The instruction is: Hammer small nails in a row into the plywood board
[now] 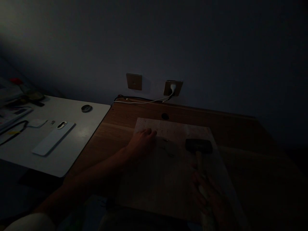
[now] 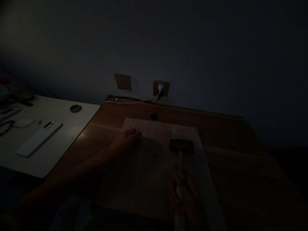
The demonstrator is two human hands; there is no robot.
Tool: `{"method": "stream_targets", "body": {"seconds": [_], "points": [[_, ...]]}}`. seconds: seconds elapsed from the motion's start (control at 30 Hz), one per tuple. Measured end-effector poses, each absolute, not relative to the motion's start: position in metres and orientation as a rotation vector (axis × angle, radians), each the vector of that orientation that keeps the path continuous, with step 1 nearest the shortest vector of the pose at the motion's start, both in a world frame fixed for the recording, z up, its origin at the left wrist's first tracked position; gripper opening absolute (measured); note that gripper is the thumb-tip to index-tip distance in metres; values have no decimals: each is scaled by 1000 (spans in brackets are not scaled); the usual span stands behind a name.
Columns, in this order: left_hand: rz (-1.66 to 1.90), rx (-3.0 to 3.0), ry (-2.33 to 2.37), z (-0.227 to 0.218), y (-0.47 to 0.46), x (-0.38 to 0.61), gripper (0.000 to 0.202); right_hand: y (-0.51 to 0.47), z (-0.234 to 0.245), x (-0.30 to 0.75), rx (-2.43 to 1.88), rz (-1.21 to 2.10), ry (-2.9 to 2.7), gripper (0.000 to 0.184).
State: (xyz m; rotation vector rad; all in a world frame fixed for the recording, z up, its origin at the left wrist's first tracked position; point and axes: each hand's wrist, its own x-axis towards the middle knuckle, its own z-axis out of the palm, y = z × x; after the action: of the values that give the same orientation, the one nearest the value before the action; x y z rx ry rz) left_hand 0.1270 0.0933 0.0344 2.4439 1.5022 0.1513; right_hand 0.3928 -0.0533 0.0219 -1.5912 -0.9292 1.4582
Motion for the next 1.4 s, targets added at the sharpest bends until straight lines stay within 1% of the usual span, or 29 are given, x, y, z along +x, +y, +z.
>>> {"method": "stream_targets", "body": {"seconds": [0.13,0.27,0.33,0.43,0.5,0.67,0.73,0.8,0.9,0.97,1.07,1.23,1.4], "points": [[112,2453,1413,38,99,125,23,-47,25,392,-1692,1388,-855,63],[98,2373,1491,42,107,117,29,-39,19,394,-1796,1345,-846,67],[71,2375,1519,44,109,118,28,-36,15,395,-1827,1296,-895,65],[5,2440,1499,46,108,125,27,-32,9,395,-1861,1185,-987,56],[-30,2495,1466,46,108,131,29,-26,7,396,-1881,1184,-1042,54],[-42,2609,1353,45,113,136,30,-6,17,394,-1924,1170,-1180,53],[-32,2624,1328,43,119,134,29,3,24,390,-1904,1184,-1204,55],[61,2586,1337,39,128,129,24,11,30,384,-1854,1242,-1199,59],[403,2399,1346,27,146,118,14,25,35,376,-1741,1370,-1163,62],[607,2245,1322,17,156,109,14,35,38,371,-1664,1441,-1155,64],[802,2091,1292,4,164,98,18,52,41,362,-1575,1469,-1217,64],[925,2048,1188,-7,169,94,18,75,32,355,-1550,1461,-1324,59],[985,2022,1126,-11,181,92,18,87,24,351,-1618,1341,-1388,50]]}}
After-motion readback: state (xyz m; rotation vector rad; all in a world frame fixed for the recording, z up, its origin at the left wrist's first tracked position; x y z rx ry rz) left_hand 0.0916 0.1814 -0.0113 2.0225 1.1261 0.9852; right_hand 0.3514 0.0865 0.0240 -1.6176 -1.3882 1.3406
